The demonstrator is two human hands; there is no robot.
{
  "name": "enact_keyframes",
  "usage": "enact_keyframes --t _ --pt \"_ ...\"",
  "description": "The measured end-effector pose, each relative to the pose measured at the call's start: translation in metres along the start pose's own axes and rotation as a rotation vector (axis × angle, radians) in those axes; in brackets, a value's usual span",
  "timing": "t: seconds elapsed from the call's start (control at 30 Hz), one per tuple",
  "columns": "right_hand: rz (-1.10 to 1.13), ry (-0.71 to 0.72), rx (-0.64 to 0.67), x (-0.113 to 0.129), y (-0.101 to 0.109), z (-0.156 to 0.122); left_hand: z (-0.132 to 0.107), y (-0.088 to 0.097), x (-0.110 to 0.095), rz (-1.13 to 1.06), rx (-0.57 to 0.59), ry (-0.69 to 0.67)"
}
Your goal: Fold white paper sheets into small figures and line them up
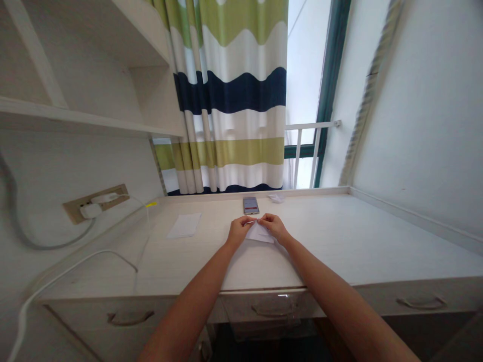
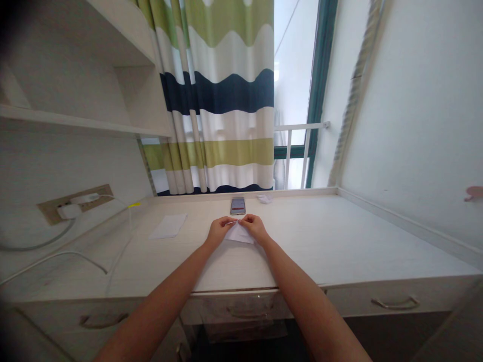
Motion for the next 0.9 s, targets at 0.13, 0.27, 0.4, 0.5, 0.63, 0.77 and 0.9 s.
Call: enact_keyframes --t 0.13,0.27,0.4,0.5,0.63,0.77,0.9 --pt "0.02 -0.013 -0.033 0.002 0.0 0.0 -0.002 -0.001 -0.002 -0.004 0.013 -0.005" --pt "0.041 -0.011 -0.003 0.006 0.0 -0.002 -0.003 -0.002 -0.005 -0.051 0.044 0.012" --pt "0.037 0.035 0.048 0.009 0.0 -0.003 0.001 0.0 0.002 -0.15 0.044 0.146" --pt "0.024 0.044 0.077 0.009 -0.002 -0.003 0.002 -0.001 0.01 -0.223 0.067 0.217" --pt "0.012 0.049 0.089 0.009 -0.003 -0.003 0.0 -0.005 0.015 -0.175 0.174 0.294" --pt "-0.04 0.045 0.101 0.008 -0.003 -0.003 -0.001 -0.005 0.011 0.008 0.217 0.254" --pt "-0.07 0.018 0.127 0.006 -0.003 -0.003 0.001 -0.002 0.012 0.053 0.22 0.237"
Point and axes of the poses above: each hand's wrist, its own z-axis towards the middle knuckle, its own y-axis out of the back of the hand, x = y × z, the point moved 4 cm from there along z, towards the middle knuckle, and after that the axes turned 7 degrees about y, right-handed, at the moved point
